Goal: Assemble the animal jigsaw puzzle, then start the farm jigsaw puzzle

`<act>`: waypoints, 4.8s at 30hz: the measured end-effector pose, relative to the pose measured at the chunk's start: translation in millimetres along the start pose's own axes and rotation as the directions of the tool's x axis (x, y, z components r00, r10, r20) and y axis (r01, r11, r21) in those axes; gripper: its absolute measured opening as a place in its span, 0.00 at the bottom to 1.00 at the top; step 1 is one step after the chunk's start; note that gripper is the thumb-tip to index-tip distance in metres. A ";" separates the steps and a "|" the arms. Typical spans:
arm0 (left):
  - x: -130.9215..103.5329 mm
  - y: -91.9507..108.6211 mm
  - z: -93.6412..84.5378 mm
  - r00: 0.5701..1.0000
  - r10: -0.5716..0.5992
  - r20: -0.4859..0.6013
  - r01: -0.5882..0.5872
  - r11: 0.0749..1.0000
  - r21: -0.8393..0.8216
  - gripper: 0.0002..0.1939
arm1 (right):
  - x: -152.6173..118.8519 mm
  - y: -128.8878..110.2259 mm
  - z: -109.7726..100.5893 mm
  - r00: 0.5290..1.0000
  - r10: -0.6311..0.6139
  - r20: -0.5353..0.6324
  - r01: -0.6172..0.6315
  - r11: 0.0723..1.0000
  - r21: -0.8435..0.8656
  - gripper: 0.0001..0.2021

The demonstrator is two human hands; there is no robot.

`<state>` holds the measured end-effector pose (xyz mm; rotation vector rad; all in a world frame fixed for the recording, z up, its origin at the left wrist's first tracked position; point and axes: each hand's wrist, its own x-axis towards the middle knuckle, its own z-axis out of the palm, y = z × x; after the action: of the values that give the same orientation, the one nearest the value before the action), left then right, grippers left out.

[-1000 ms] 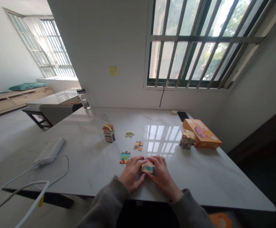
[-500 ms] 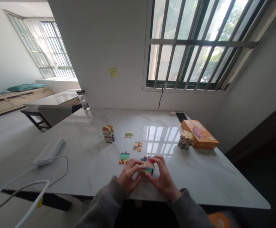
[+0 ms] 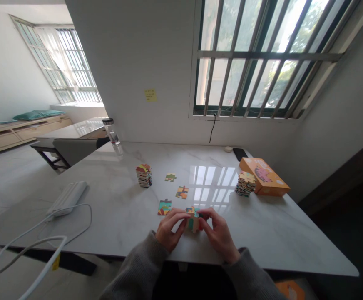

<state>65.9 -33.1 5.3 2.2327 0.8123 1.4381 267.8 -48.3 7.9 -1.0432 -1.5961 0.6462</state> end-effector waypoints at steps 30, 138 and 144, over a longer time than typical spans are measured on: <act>-4.7 -10.8 8.5 0.875 -0.483 -0.020 0.446 0.823 -0.353 0.15 | -3.5 1.3 -1.0 0.911 -0.349 0.219 0.408 0.837 -0.364 0.20; 68.8 -94.4 -8.1 0.997 -0.054 0.050 0.050 0.996 0.079 0.33 | 105.1 55.6 -9.7 0.919 -0.282 0.276 0.368 0.864 -0.344 0.25; 58.5 -102.7 -37.1 0.989 -0.145 -0.030 0.148 0.974 0.169 0.16 | 105.2 61.1 -8.7 0.933 -0.278 0.230 0.345 0.874 -0.342 0.22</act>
<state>22.8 83.0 2.2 2.2319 1.1199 1.3660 289.6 71.7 9.9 -0.9868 -2.0460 0.2123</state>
